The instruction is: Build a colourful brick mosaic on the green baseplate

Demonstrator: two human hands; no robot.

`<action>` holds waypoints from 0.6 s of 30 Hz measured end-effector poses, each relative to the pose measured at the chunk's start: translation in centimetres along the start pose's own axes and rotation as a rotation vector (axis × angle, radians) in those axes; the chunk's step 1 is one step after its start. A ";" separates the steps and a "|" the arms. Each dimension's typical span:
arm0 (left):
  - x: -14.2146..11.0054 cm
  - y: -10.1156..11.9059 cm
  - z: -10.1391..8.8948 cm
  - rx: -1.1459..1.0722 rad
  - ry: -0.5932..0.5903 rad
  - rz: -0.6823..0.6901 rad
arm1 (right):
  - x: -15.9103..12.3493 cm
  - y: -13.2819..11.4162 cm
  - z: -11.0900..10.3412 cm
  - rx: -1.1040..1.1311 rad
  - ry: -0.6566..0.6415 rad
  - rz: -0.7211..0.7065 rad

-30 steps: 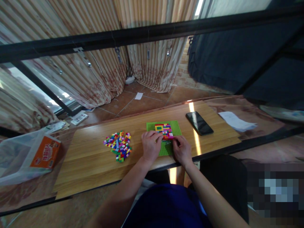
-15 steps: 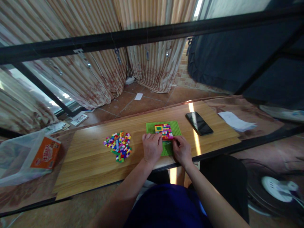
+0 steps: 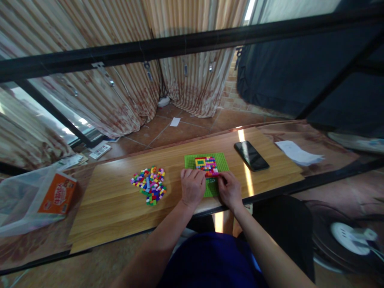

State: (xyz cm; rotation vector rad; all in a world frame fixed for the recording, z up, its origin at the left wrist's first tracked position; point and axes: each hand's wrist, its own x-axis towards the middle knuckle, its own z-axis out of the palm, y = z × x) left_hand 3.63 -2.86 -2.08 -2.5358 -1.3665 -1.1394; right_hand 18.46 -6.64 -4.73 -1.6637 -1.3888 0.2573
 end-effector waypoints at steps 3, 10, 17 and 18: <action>-0.1 -0.1 0.1 0.010 -0.014 0.016 | 0.0 0.0 0.0 0.002 -0.003 0.008; -0.1 0.2 0.1 0.044 -0.066 0.012 | -0.1 0.1 0.1 0.003 -0.005 0.007; -0.6 0.6 -1.5 0.004 -0.141 -0.068 | -0.1 0.4 0.1 -0.009 0.000 -0.022; -0.7 0.2 -1.9 0.010 -0.141 -0.099 | -0.1 0.4 0.1 -0.009 0.003 -0.022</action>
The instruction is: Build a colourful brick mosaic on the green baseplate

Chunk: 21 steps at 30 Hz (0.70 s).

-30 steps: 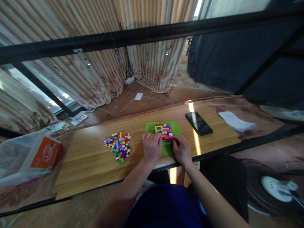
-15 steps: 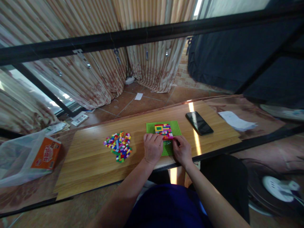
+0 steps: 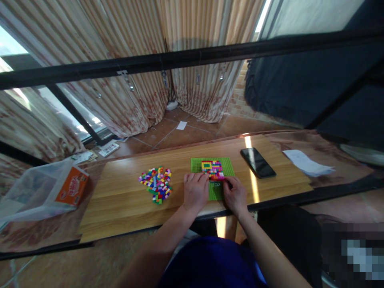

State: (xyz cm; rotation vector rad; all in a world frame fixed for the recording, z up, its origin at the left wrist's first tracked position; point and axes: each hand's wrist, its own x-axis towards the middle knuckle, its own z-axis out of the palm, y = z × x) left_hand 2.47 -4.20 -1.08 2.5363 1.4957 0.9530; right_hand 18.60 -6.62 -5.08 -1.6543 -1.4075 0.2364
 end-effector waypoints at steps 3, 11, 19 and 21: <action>-0.3 -2.1 -1.2 0.070 0.009 -0.129 | 0.0 0.0 0.0 0.001 0.004 0.005; 0.0 -8.9 -4.3 0.416 -0.081 -0.405 | 0.0 0.3 0.1 0.003 0.000 0.006; 0.3 -9.4 -4.0 0.459 -0.177 -0.402 | 0.0 0.3 0.1 0.004 -0.003 0.009; 0.2 -9.3 -4.0 0.421 -0.182 -0.363 | -0.1 0.3 0.1 0.009 0.003 0.006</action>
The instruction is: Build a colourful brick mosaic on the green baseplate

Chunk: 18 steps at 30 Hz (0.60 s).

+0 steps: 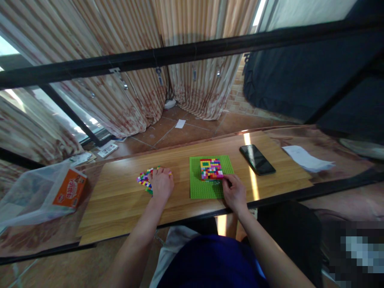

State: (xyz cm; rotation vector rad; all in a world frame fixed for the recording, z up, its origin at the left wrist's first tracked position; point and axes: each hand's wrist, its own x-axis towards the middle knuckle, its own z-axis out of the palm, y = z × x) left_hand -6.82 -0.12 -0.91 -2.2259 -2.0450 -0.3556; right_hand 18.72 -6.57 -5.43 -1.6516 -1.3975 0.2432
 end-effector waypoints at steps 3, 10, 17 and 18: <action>-0.4 0.1 0.0 -0.107 -0.023 0.117 | 0.0 0.0 0.0 0.016 0.005 -0.007; -1.4 0.3 -0.4 -0.362 -0.137 0.369 | 0.0 -0.5 -0.2 0.020 0.001 0.023; -1.2 1.0 -0.6 -0.268 -0.098 0.324 | 0.1 -0.5 -0.2 0.025 0.005 0.018; -1.1 1.3 -0.6 -0.237 -0.105 0.322 | 0.1 -0.5 -0.2 0.024 0.004 0.021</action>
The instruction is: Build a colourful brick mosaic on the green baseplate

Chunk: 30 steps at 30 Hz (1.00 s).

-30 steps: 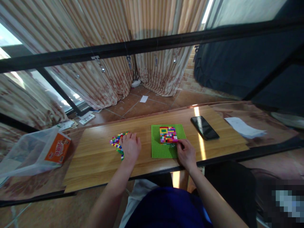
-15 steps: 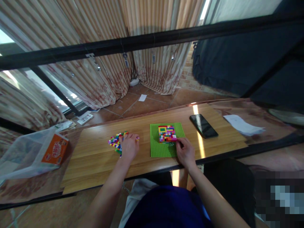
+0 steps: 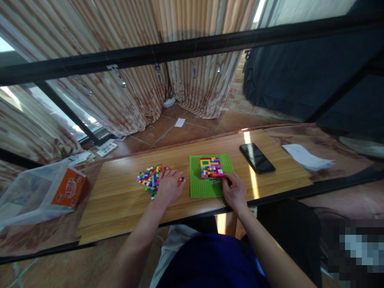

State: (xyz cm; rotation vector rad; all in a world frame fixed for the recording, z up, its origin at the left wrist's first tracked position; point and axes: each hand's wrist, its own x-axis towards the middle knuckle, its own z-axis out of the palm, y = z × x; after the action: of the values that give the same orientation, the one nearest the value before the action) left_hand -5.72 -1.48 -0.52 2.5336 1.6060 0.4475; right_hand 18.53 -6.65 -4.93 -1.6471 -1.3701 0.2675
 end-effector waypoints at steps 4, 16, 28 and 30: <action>0.5 0.8 0.4 0.083 -0.045 -0.011 | 0.0 -0.1 0.0 -0.009 -0.005 0.008; 1.4 0.5 1.0 0.112 -0.048 0.007 | 0.0 -0.1 0.0 -0.011 -0.008 -0.002; 1.8 -0.4 1.1 0.106 0.023 -0.015 | 0.0 0.0 0.0 -0.009 -0.010 -0.001; 1.8 -0.5 1.1 0.109 0.030 -0.024 | 0.0 0.0 0.0 -0.011 -0.004 -0.004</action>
State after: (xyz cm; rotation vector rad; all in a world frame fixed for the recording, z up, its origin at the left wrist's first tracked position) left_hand -5.11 0.43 -1.37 2.5947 1.7146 0.4087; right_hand 18.49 -6.67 -4.96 -1.6531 -1.3800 0.2612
